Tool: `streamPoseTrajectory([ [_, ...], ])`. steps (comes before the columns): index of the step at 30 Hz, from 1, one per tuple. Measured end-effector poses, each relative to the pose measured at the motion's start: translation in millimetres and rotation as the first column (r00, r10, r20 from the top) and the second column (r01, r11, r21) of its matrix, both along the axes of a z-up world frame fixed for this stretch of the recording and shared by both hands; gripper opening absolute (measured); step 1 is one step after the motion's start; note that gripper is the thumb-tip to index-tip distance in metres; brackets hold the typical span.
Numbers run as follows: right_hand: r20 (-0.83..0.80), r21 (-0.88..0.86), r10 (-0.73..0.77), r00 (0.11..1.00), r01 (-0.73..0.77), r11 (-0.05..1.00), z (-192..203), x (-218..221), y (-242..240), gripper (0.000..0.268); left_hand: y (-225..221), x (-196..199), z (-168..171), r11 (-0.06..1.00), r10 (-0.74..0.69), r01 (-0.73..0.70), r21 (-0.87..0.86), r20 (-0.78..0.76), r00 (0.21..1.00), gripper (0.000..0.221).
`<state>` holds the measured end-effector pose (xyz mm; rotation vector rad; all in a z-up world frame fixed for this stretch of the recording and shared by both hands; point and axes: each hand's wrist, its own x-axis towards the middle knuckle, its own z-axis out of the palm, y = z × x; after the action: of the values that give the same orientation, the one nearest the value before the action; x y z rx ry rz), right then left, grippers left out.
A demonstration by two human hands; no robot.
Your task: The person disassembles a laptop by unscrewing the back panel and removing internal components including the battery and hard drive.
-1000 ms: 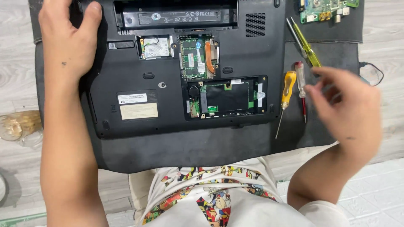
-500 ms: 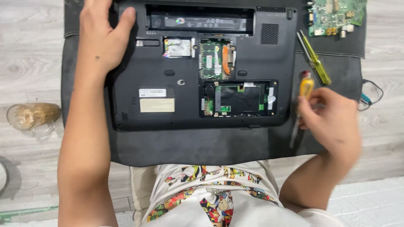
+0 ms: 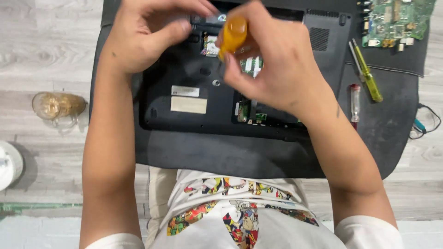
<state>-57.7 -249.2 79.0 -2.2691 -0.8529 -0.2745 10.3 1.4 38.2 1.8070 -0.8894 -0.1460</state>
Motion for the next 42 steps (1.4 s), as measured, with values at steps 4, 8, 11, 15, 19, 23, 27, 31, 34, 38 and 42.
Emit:
streamPoseTrajectory([
  [4, 0.041, 0.086, 0.049, 0.998, -0.053, 0.995, -12, 6, 5, 0.031, -8, -5, 5, 0.913, -0.408, 0.355, -0.201, -0.451, 0.794, 0.051],
  [8, -0.041, 0.136, 0.058, 0.997, -0.052, 0.989, -14, 0, 9, 0.028, -19, -11, 3, 0.940, -0.329, 0.334, -0.065, -0.427, 0.842, 0.040],
  [11, -0.023, 0.159, 0.106, 0.994, -0.102, 0.982, -20, -1, 12, 0.029, -19, -16, -2, 0.961, -0.224, 0.269, 0.058, -0.403, 0.887, 0.012],
  [15, -0.016, 0.186, 0.156, 0.988, -0.150, 0.971, -22, -4, 15, 0.029, -17, -16, -9, 0.957, -0.149, 0.219, 0.192, -0.324, 0.934, 0.020],
  [19, -0.090, 0.259, 0.172, 0.981, -0.144, 0.955, -29, -8, 12, 0.052, -15, -14, -15, 0.955, -0.188, 0.234, 0.182, -0.237, 0.953, 0.022],
  [23, 0.094, 0.148, 0.151, 0.984, -0.164, 0.975, -35, -4, 10, 0.041, -18, -16, -10, 0.950, -0.169, 0.224, 0.219, -0.242, 0.955, 0.017],
  [27, 0.174, 0.185, 0.102, 0.979, -0.134, 0.973, -33, -6, 10, 0.037, -21, -19, -3, 0.940, -0.162, 0.220, 0.260, -0.228, 0.960, 0.030],
  [31, 0.239, 0.212, 0.124, 0.963, -0.177, 0.961, -29, -6, 12, 0.029, -21, -20, -1, 0.943, -0.189, 0.232, 0.238, -0.189, 0.964, 0.039],
  [34, 0.286, 0.202, 0.172, 0.943, -0.235, 0.951, -30, -4, 15, 0.025, -21, -21, -4, 0.955, -0.172, 0.217, 0.202, -0.219, 0.960, 0.019],
  [38, 0.243, 0.170, 0.176, 0.954, -0.220, 0.961, -25, -8, 15, 0.022, -18, -18, -14, 0.958, -0.186, 0.219, 0.183, -0.183, 0.965, 0.020],
  [42, 0.224, 0.200, 0.152, 0.963, -0.198, 0.960, -27, -9, 16, 0.024, -18, -19, -15, 0.952, -0.158, 0.201, 0.231, -0.189, 0.969, 0.024],
])
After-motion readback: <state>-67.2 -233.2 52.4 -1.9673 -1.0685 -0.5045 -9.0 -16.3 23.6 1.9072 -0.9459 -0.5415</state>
